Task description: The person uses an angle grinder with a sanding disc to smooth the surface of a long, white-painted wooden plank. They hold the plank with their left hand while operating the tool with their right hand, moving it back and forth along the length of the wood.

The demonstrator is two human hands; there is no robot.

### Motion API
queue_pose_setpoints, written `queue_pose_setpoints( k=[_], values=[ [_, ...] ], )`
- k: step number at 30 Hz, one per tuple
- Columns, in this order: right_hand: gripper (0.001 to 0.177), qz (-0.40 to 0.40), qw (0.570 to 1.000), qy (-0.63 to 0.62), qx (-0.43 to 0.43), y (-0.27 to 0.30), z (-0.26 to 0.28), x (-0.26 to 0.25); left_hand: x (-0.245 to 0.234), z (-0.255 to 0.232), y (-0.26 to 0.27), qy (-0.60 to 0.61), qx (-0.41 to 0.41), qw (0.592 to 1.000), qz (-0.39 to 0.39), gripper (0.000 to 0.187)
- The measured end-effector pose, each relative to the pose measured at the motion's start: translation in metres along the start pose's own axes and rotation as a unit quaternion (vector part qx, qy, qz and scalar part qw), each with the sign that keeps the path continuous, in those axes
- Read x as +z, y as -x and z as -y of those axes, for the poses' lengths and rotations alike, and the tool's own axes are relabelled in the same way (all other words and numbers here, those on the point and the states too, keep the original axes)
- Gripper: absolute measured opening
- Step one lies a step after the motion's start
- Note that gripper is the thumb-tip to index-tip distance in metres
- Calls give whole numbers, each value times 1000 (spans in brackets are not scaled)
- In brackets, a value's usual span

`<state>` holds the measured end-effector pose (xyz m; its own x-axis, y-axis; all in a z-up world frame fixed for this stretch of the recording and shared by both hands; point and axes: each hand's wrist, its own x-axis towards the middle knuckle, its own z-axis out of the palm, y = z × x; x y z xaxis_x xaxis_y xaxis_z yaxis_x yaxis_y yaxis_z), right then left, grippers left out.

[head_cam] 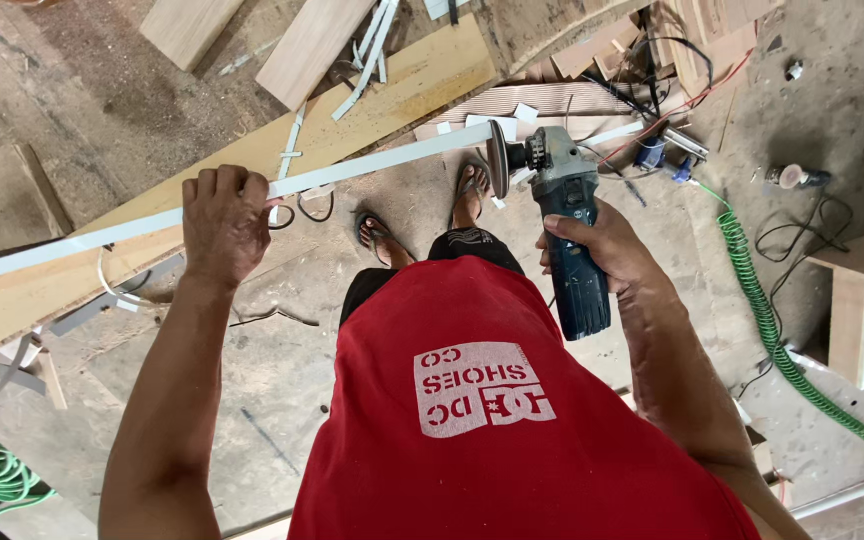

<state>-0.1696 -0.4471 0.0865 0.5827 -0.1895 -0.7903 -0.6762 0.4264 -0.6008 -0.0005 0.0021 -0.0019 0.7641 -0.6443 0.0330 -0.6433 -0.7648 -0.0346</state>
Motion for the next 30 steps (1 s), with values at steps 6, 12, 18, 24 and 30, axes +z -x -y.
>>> queue_pose_setpoints(
  k=[6,12,18,24,30],
  values=[
    [27,6,1000,-11,-7,7,5,0,1,2,0,0,9,1000,0,27],
    [26,18,1000,4,-15,-1,8,-4,-3,0,-2,-1,5,1000,1,24],
    [25,23,1000,20,2,-9,10,-10,1,0,-2,-2,-1,1000,8,26],
    [25,21,999,29,-6,-3,17,-9,7,1,1,7,-5,1000,12,25],
    [24,41,999,30,5,-16,15,-15,5,1,1,-4,0,1000,5,28]
  ],
)
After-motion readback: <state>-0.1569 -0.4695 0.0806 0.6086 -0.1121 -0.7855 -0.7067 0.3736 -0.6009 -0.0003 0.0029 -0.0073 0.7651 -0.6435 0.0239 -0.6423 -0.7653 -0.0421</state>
